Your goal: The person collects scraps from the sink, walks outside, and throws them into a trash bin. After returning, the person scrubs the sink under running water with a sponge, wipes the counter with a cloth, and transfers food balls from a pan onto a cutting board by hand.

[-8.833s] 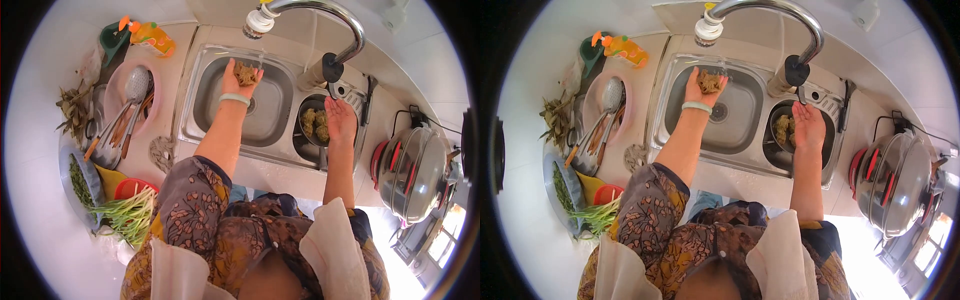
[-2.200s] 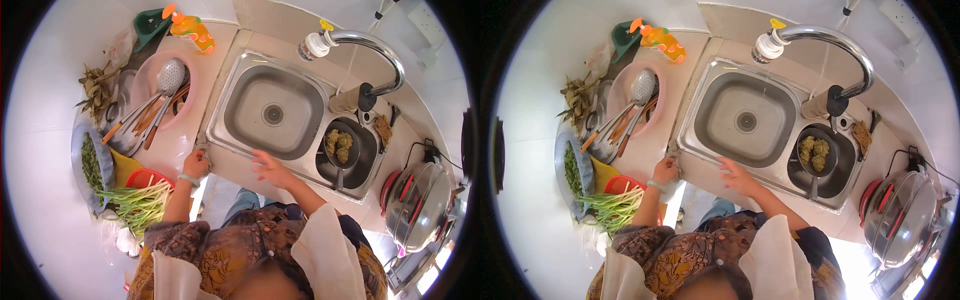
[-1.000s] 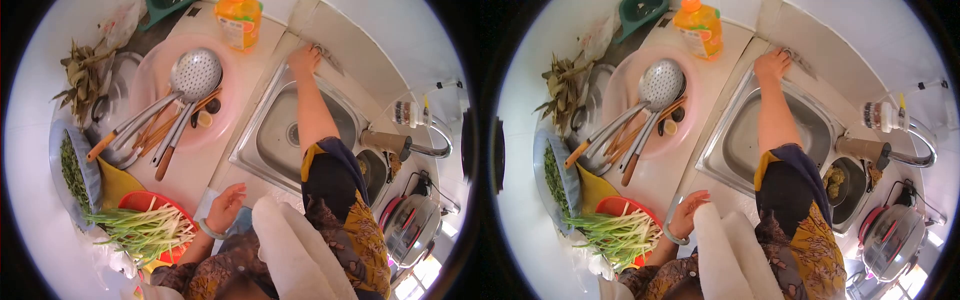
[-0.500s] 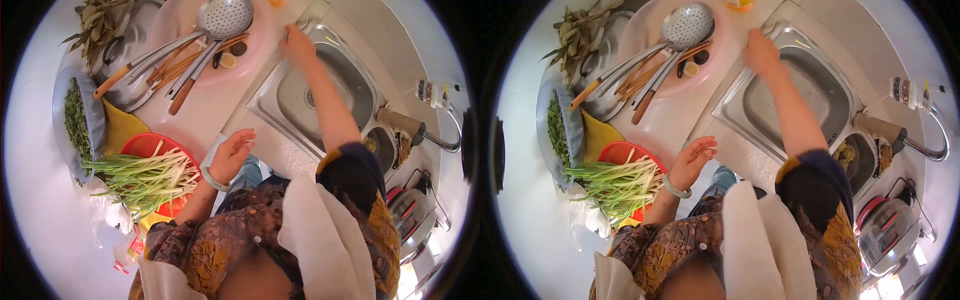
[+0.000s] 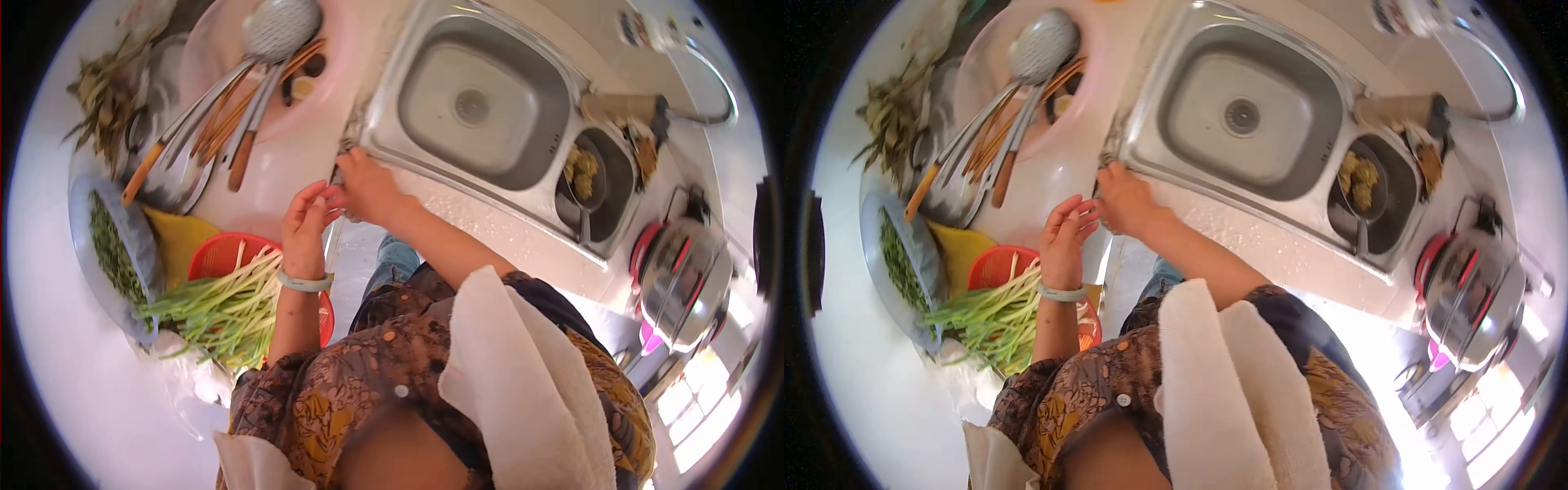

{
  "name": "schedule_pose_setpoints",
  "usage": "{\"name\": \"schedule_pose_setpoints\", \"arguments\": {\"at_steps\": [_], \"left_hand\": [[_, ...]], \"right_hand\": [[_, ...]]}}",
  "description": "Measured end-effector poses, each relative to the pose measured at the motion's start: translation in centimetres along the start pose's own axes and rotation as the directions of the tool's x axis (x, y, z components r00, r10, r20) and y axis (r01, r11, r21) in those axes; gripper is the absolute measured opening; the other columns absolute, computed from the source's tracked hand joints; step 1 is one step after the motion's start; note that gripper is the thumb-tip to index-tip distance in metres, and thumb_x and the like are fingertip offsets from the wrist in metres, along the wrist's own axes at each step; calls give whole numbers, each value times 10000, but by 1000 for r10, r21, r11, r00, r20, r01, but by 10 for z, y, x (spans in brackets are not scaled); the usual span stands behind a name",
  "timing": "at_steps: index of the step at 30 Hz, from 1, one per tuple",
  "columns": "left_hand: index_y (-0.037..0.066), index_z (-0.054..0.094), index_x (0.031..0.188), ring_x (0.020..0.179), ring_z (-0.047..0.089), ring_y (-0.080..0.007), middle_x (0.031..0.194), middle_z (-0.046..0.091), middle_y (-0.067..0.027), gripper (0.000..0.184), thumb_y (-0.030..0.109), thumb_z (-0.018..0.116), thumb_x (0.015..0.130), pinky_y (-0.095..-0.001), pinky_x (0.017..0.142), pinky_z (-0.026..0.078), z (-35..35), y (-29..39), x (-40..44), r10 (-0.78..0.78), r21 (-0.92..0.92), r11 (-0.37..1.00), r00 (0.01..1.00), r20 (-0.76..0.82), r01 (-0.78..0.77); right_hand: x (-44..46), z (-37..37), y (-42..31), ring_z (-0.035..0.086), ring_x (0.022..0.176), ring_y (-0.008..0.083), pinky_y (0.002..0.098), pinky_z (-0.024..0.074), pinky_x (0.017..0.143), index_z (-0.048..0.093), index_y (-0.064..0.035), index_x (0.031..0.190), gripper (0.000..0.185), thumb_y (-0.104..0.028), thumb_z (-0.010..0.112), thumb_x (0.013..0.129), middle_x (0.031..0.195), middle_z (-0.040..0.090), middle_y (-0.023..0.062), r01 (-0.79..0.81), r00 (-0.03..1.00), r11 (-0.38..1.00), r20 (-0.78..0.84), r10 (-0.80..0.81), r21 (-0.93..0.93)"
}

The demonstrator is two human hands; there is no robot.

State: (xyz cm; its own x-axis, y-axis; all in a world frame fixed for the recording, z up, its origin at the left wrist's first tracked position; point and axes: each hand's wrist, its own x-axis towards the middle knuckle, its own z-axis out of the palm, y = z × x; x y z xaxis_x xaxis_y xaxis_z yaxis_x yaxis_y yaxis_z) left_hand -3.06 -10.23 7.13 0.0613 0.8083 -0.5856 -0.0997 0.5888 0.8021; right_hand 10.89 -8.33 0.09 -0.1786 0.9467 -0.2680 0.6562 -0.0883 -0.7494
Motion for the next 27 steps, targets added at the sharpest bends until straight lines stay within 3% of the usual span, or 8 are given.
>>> {"name": "schedule_pose_setpoints", "arguments": {"at_steps": [4, 7, 11, 16, 18, 22, 27], "left_hand": [[3, 552, 1242, 960, 617, -164, 1132, 628, -115, 295, 124, 499, 978, -303, 853, 503, 13, -6, 6, -3, 146, 989, 993, 118, -14], [1, 564, 1225, 931, 613, -156, 1113, 633, -108, 282, 118, 498, 977, -298, 842, 504, 31, -12, 16, 43, 217, 973, 985, 167, -79], [6, 577, 1207, 902, 612, -154, 1087, 639, -104, 266, 113, 497, 977, -290, 828, 503, 52, -13, 12, 82, 276, 951, 972, 220, -142], [11, 584, 1196, 892, 617, -155, 1067, 642, -96, 255, 110, 500, 976, -288, 813, 505, 68, -36, -9, 21, 370, 920, 960, 280, -128], [13, 588, 1189, 890, 618, -155, 1057, 644, -90, 249, 107, 503, 974, -285, 806, 507, 75, -51, -19, -19, 403, 909, 954, 299, -108], [18, 594, 1179, 887, 621, -152, 1044, 647, -81, 241, 102, 507, 970, -277, 795, 511, 97, -75, -37, -79, 456, 885, 938, 337, -90], [23, 601, 1174, 877, 629, -151, 1036, 650, -82, 237, 101, 507, 970, -273, 778, 516, 120, -96, -48, -88, 485, 864, 908, 411, -136]], "right_hand": [[-7, -1, 3, 593, 1022, 372, 470, 516, 801, 493, -26, 1066, 358, -155, 662, 777, 1093, 512, 178, -20, 1000, 1000, -9, 20, -3], [-23, -15, 6, 576, 1083, 360, 467, 514, 848, 489, 8, 1127, 406, -105, 664, 778, 1168, 500, 195, -110, 993, 992, 53, 107, 61], [-65, -21, 31, 575, 1088, 362, 472, 506, 854, 484, 10, 1160, 441, -207, 661, 819, 1171, 522, 203, -231, 972, 972, -18, 232, 38], [-142, -56, 64, 570, 1093, 362, 488, 453, 920, 460, 2, 1246, 573, -377, 635, 854, 1198, 533, 203, -371, 918, 928, -139, 370, 24], [-176, -62, 86, 554, 1119, 358, 489, 423, 956, 444, -12, 1284, 577, -355, 620, 854, 1224, 524, 202, -424, 890, 905, -188, 416, -3], [-251, -65, 144, 514, 1161, 362, 467, 405, 981, 458, -62, 1308, 562, -213, 627, 794, 1211, 533, 191, -524, 773, 851, -447, 451, -47], [-353, -91, 198, 519, 1139, 378, 477, 427, 961, 454, -71, 1326, 589, -197, 632, 779, 1220, 509, 203, -718, 544, 692, -562, 623, 72]]}}
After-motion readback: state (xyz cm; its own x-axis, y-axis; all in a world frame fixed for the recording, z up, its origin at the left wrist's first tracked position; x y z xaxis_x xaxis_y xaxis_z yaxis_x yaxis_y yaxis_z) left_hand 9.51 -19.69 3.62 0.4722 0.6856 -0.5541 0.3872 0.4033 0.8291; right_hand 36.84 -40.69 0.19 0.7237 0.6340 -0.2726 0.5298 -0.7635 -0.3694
